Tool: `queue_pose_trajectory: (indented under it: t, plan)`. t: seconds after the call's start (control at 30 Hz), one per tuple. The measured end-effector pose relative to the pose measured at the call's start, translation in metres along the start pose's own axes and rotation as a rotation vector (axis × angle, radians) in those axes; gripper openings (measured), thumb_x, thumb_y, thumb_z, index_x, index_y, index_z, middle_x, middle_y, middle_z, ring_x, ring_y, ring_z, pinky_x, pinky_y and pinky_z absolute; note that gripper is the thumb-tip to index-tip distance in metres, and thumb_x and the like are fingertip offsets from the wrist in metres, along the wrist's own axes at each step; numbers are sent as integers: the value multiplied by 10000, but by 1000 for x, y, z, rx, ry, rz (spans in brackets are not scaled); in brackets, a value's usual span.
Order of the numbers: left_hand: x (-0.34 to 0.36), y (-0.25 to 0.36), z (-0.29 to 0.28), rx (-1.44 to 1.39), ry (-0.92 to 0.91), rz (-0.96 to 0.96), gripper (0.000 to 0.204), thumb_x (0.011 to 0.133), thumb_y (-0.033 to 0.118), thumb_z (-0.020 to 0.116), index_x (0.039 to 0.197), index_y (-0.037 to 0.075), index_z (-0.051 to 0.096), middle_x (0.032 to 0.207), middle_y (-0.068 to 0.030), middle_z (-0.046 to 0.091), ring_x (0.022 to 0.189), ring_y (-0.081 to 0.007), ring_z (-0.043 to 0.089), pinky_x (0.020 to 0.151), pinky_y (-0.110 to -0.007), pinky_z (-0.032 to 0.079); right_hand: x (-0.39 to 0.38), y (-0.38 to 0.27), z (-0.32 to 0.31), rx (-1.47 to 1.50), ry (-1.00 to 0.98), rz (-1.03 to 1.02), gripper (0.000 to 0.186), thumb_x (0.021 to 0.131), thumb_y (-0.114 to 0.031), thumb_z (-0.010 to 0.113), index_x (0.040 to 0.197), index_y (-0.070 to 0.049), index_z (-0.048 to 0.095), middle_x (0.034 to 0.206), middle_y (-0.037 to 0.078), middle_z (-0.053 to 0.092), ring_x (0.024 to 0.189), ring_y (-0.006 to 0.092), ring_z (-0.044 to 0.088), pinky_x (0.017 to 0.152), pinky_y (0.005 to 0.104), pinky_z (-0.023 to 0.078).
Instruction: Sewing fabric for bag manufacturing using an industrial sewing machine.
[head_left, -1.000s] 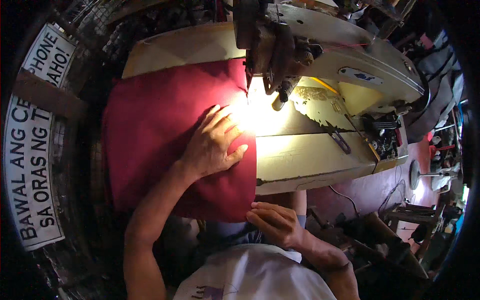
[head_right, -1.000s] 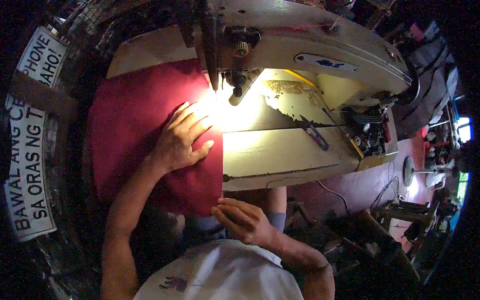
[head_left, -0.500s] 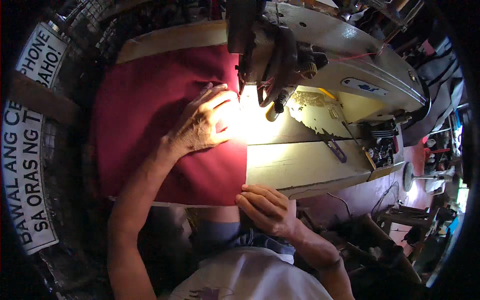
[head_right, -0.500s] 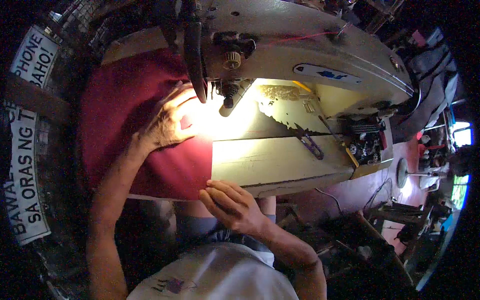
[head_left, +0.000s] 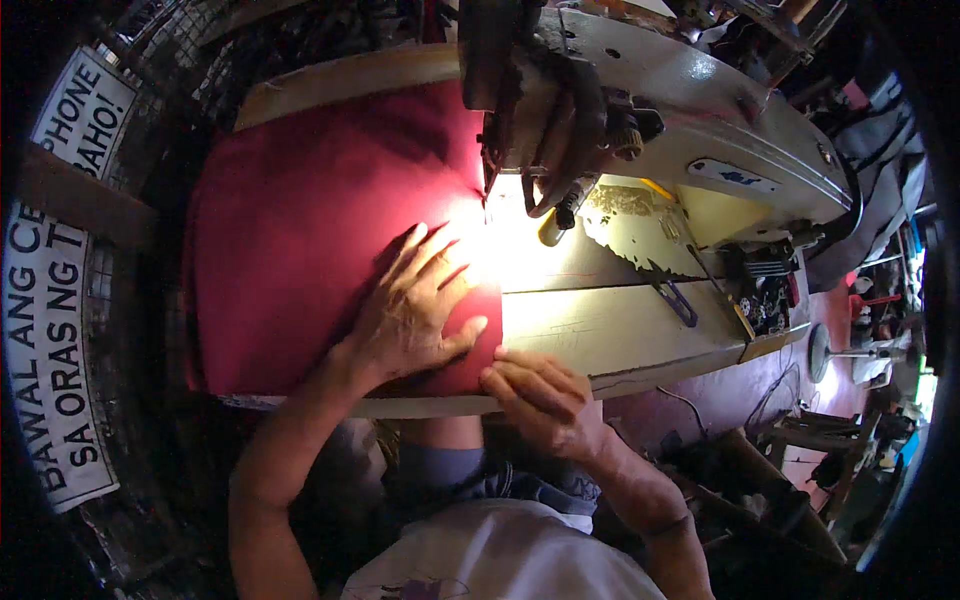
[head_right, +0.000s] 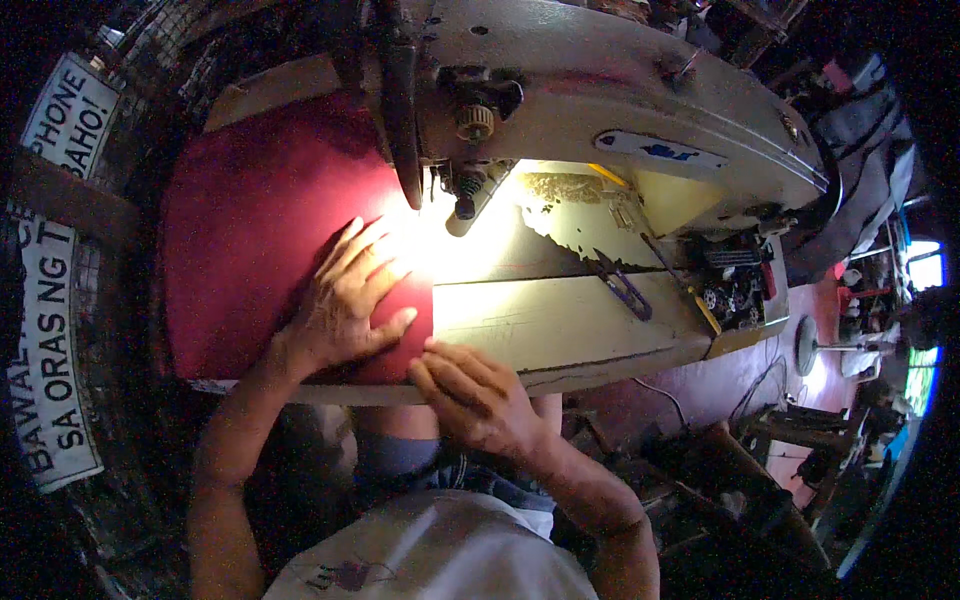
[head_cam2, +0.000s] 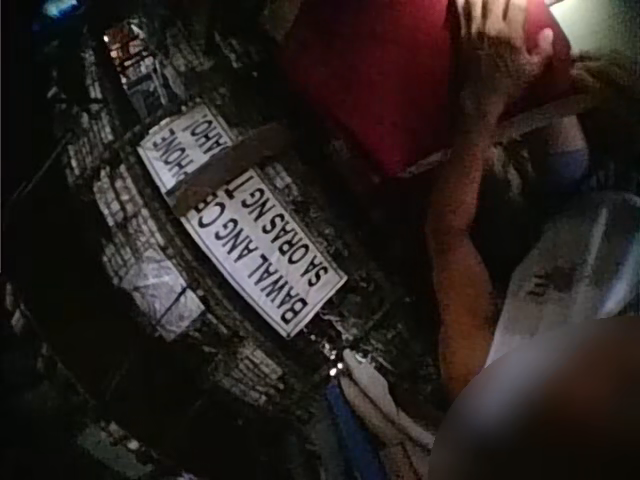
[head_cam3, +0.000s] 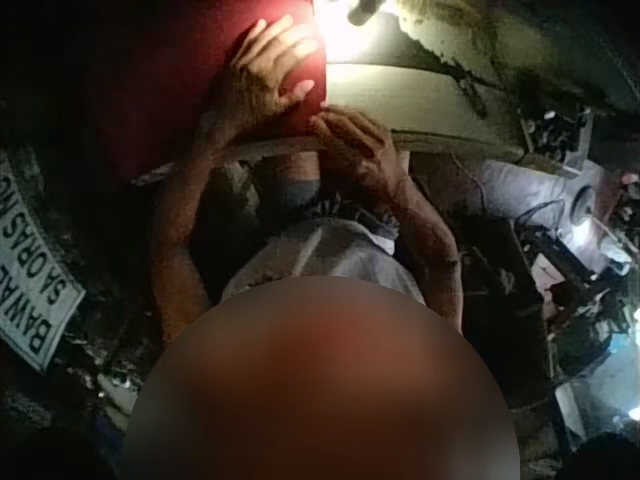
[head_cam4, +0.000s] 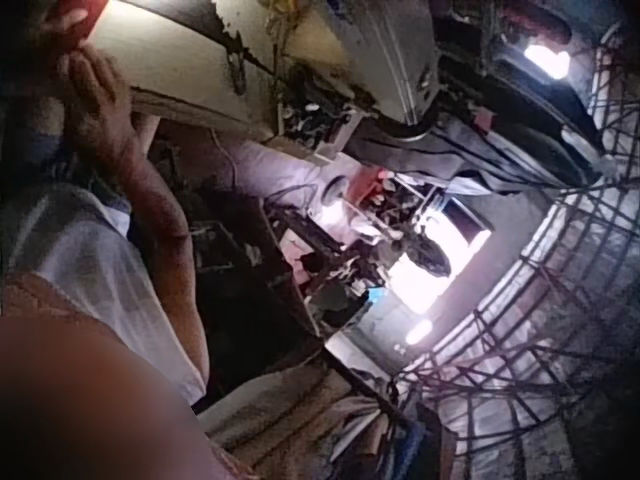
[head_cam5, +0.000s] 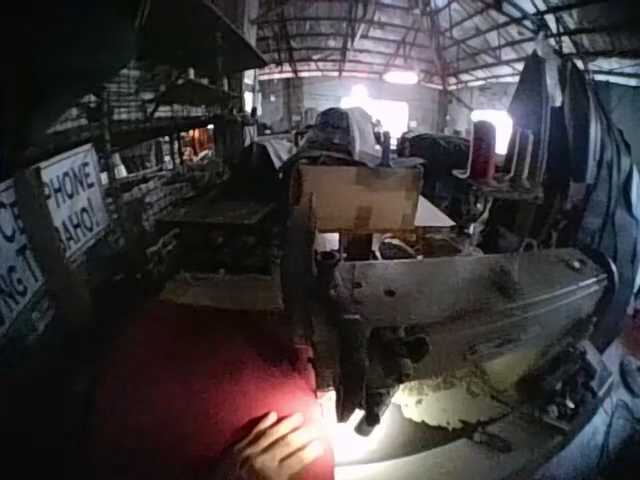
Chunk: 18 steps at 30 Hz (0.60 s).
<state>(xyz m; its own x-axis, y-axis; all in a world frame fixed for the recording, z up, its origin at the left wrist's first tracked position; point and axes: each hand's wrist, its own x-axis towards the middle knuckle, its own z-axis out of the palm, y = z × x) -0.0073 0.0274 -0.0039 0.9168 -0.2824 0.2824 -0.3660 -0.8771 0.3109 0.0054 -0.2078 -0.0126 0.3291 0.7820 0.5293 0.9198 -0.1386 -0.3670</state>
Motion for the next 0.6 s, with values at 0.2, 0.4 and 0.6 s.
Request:
queue_pose_trajectory:
  t: [0.2,0.4,0.6]
  plan:
    - [15,-11,-1,15,44,-10,571,810,351,697,1233,-17,592,1350,-185,531,1351,-347,429,1188,-522,277,10,15,1,59,-24,36,402,703,-105,682,1088,9,678,1052,122,680,1034,305,686,881,410,569]
    - [22,-25,3,18,59,37,572,793,333,706,1244,1,591,1337,-165,537,1342,-349,437,1177,-522,294,19,23,0,56,-39,53,435,710,-120,673,1127,3,665,1075,133,674,1056,320,674,898,422,555]
    - [32,-26,-3,59,91,28,493,798,272,708,1211,20,613,1283,-146,570,1324,-347,453,1163,-567,295,27,36,-1,42,-65,40,447,738,-142,635,1150,29,631,1139,158,638,1065,328,649,895,414,541]
